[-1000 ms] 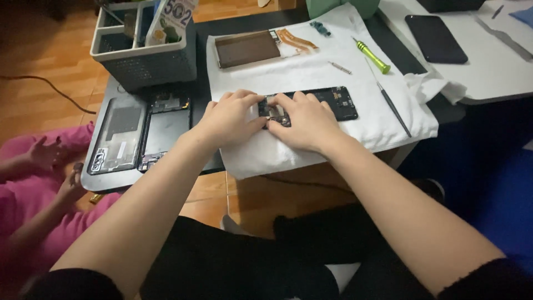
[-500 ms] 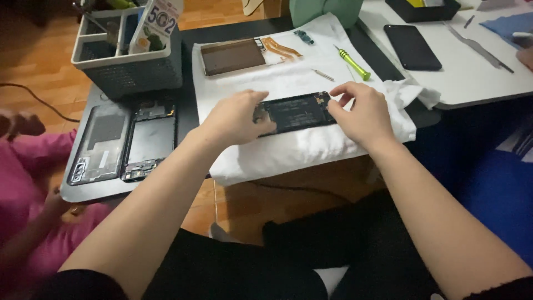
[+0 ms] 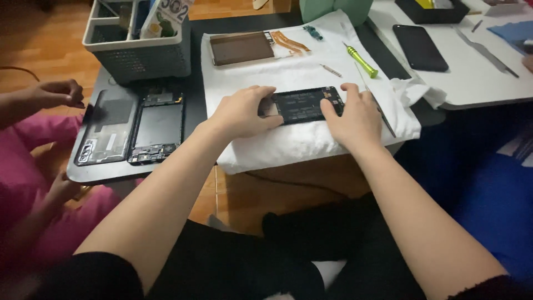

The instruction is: Inspecting and repairing internal components of a disassembled smartphone, specifically focusing on the motherboard and connectors.

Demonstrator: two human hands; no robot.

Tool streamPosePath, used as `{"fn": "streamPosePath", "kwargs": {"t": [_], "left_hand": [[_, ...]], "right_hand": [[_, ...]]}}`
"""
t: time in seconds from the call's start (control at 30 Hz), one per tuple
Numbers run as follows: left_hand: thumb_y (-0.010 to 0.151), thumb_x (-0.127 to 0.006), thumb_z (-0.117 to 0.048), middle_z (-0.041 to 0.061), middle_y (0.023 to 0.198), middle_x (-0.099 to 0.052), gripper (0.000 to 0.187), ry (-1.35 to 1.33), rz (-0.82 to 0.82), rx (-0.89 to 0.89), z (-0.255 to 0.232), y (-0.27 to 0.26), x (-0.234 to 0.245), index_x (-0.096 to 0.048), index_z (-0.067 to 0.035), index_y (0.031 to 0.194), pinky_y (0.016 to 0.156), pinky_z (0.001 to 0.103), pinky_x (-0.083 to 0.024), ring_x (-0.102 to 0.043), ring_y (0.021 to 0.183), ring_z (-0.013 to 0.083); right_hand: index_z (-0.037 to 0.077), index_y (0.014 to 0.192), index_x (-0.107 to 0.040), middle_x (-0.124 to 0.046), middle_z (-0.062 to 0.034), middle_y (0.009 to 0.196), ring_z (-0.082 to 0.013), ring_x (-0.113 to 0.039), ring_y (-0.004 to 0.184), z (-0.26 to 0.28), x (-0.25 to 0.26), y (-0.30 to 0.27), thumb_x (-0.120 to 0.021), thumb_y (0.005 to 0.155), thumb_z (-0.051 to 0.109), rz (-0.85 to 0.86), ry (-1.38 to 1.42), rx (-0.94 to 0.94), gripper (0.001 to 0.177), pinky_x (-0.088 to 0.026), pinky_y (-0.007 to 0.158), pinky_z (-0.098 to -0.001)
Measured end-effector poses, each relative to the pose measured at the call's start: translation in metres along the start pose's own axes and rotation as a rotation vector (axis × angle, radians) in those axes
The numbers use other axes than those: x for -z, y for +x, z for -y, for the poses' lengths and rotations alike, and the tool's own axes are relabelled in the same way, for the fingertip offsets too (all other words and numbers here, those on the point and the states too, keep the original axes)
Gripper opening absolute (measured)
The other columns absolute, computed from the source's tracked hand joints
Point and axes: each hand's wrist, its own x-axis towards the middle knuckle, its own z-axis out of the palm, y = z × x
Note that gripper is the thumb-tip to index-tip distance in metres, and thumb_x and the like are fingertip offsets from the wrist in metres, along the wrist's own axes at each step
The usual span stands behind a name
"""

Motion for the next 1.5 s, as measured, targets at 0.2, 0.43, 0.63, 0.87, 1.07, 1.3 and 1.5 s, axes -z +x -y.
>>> {"fn": "streamPosePath", "kwargs": {"t": [0.2, 0.43, 0.63, 0.87, 1.07, 1.3, 1.5], "left_hand": [[0.087, -0.072, -0.046, 0.002, 0.141, -0.063, 0.069, -0.078, -0.110, -0.002, 0.014, -0.002, -0.025, -0.054, -0.021, 0.149, 0.115, 0.058, -0.031, -0.051, 0.138, 0.0268], [0.094, -0.059, -0.049, 0.004, 0.143, -0.057, 0.065, -0.075, -0.171, -0.051, 0.012, -0.016, -0.031, -0.049, -0.020, 0.151, 0.119, 0.056, -0.024, -0.046, 0.141, 0.0259], [0.093, -0.062, -0.049, 0.009, 0.142, -0.059, 0.068, -0.085, -0.201, -0.092, 0.011, -0.023, -0.028, -0.050, -0.017, 0.151, 0.117, 0.057, -0.026, -0.049, 0.138, 0.0289], [0.099, -0.066, -0.035, 0.017, 0.139, -0.061, 0.054, -0.465, -0.432, -0.125, 0.017, -0.023, -0.026, -0.055, -0.011, 0.145, 0.109, 0.056, -0.044, -0.054, 0.135, 0.0377], [0.092, -0.052, -0.047, 0.021, 0.164, -0.030, 0.090, -2.154, -0.665, 0.211, 0.036, -0.043, -0.016, -0.012, -0.007, 0.163, 0.125, 0.046, -0.025, -0.033, 0.153, 0.0347], [0.094, -0.028, -0.056, 0.030, 0.163, -0.043, 0.089, -2.589, -1.285, 0.359, 0.054, -0.068, 0.056, -0.023, 0.001, 0.162, 0.123, 0.049, -0.026, -0.041, 0.150, 0.0403], [0.094, -0.028, -0.049, 0.030, 0.154, -0.054, 0.083, -2.546, -1.600, 0.336, 0.104, -0.069, 0.061, -0.043, 0.007, 0.153, 0.121, 0.053, -0.029, -0.053, 0.140, 0.0417]], "right_hand": [[0.008, 0.138, -0.056, -0.059, -0.0244, 0.123, -0.0560, -0.059, 0.119, -0.008, -0.013, 0.003, -0.052, 0.106, 0.049, -0.045, -0.104, 0.089, 0.052, -0.046, 0.099, -0.0604], [0.011, 0.135, -0.059, -0.057, -0.0197, 0.122, -0.0516, -0.060, 0.118, -0.005, -0.016, 0.004, -0.046, 0.107, 0.054, -0.061, -0.225, 0.082, 0.053, -0.048, 0.097, -0.0595], [0.012, 0.134, -0.061, -0.058, -0.0188, 0.118, -0.0501, -0.061, 0.114, -0.006, -0.019, 0.003, -0.047, 0.105, 0.051, -0.081, -0.242, 0.090, 0.051, -0.048, 0.093, -0.0600], [0.014, 0.131, -0.063, -0.060, -0.0181, 0.116, -0.0499, -0.064, 0.111, -0.013, -0.014, 0.007, -0.049, 0.103, 0.052, -0.071, -0.171, 0.118, 0.049, -0.050, 0.090, -0.0601], [0.004, 0.131, -0.060, -0.052, -0.0166, 0.115, -0.0472, -0.064, 0.106, 0.001, 0.000, 0.005, -0.063, 0.098, 0.025, -0.177, 0.158, 0.094, 0.040, -0.053, 0.086, -0.0559], [0.008, 0.118, -0.066, -0.053, -0.0106, 0.115, -0.0179, -0.058, 0.096, 0.037, -0.001, -0.001, -0.059, 0.099, 0.013, -0.177, 0.425, 0.296, 0.021, -0.052, 0.078, -0.0285], [0.010, 0.106, -0.072, -0.066, -0.0052, 0.104, -0.0162, -0.062, 0.088, 0.044, -0.002, -0.002, -0.058, 0.097, 0.007, -0.134, 0.482, 0.410, 0.017, -0.054, 0.082, -0.0307]]}}
